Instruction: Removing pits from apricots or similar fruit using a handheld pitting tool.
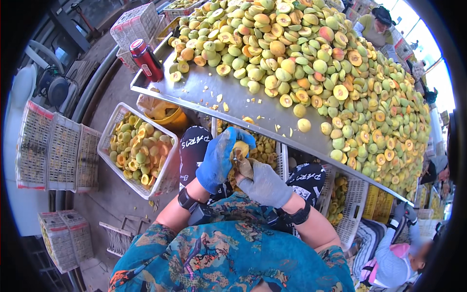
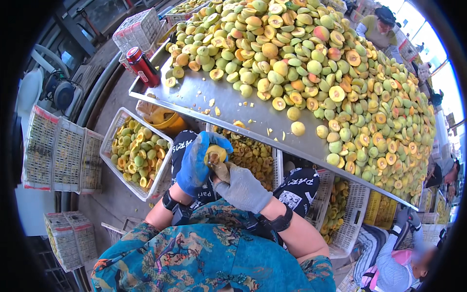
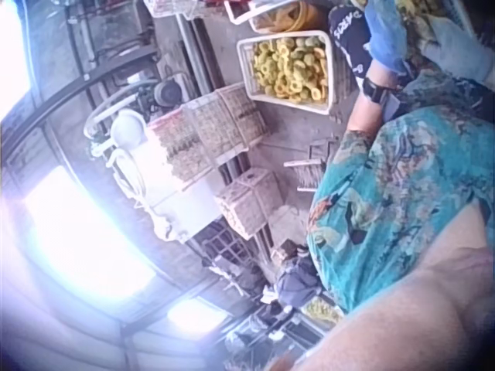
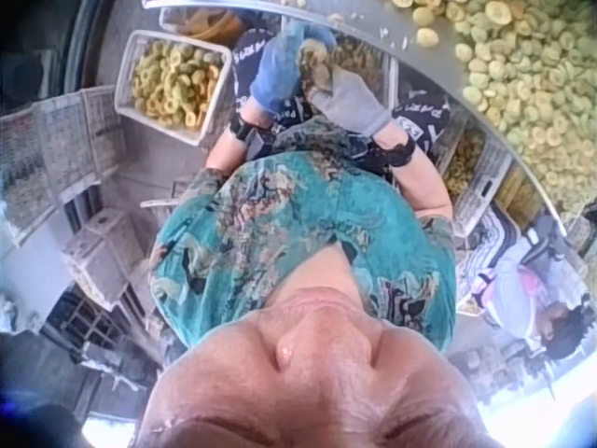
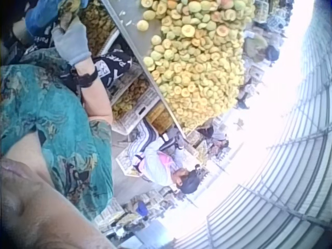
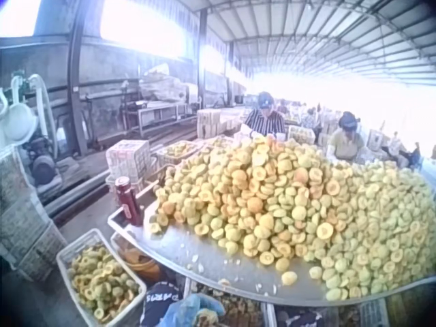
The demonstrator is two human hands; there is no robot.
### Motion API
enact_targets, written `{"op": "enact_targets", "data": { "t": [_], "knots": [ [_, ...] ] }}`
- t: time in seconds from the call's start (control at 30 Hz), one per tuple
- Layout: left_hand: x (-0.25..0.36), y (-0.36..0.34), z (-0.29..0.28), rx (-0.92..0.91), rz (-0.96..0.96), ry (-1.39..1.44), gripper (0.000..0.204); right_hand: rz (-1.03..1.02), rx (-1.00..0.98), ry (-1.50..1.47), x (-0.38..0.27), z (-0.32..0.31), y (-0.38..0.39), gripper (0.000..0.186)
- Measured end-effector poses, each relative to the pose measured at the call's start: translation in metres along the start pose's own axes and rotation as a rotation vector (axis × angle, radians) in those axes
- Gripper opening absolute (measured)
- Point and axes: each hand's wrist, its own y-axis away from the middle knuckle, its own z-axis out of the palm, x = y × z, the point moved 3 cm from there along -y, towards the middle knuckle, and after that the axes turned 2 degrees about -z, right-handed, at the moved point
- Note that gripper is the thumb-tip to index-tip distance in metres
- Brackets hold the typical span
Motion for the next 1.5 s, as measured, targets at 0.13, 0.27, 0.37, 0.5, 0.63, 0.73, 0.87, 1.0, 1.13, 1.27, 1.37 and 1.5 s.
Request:
{"op": "enact_targets", "data": {
  "t": [0.13, 0.27, 0.37, 0.5, 0.63, 0.73, 0.87, 1.0, 1.13, 1.27, 1.37, 1.5],
  "knots": [
    [0.003, -0.004, -0.001, -0.051, -0.098, 0.014, 0.061, 0.167, -0.158, -0.228, 0.006, 0.000, 0.005, 0.029],
    [0.010, -0.010, 0.007, -0.234, -0.031, 0.014, 0.064, 0.338, -0.423, -0.666, 0.014, 0.002, 0.009, 0.024],
    [0.002, -0.012, 0.018, -0.235, -0.143, 0.150, 0.055, 0.408, -0.491, -1.021, 0.020, 0.000, 0.011, 0.024],
    [-0.022, -0.018, 0.024, -0.031, -0.283, 0.516, 0.049, 0.317, -0.507, -0.839, 0.032, -0.008, 0.006, 0.029],
    [-0.040, -0.021, 0.009, 0.056, -0.336, 0.428, 0.029, 0.038, -0.216, -0.219, 0.039, -0.025, 0.007, 0.038],
    [-0.026, -0.022, -0.004, -0.018, 0.202, -0.633, 0.042, 0.123, -0.074, -0.542, 0.049, -0.032, 0.017, 0.039],
    [-0.023, -0.008, -0.001, -0.046, 0.250, -0.824, 0.043, 0.344, 0.091, -0.513, 0.066, -0.035, 0.022, 0.045],
    [-0.032, -0.002, 0.009, -0.097, -0.006, -0.400, 0.033, 0.099, 0.456, 0.119, 0.058, -0.035, 0.021, 0.039],
    [-0.047, -0.005, 0.012, -0.001, -0.339, -0.099, 0.034, 0.069, 0.476, 0.361, 0.052, -0.032, 0.026, 0.036],
    [-0.039, -0.004, 0.023, 0.028, -0.233, -0.139, 0.035, 0.032, 0.545, 0.455, 0.050, -0.032, 0.030, 0.034],
    [-0.025, -0.010, 0.033, 0.064, -0.262, -0.213, 0.022, 0.012, 0.586, 0.502, 0.054, -0.027, 0.031, 0.034],
    [-0.012, -0.007, 0.046, 0.024, -0.509, -0.040, 0.020, 0.122, 0.591, 0.730, 0.075, -0.022, 0.028, 0.039]
  ]
}}
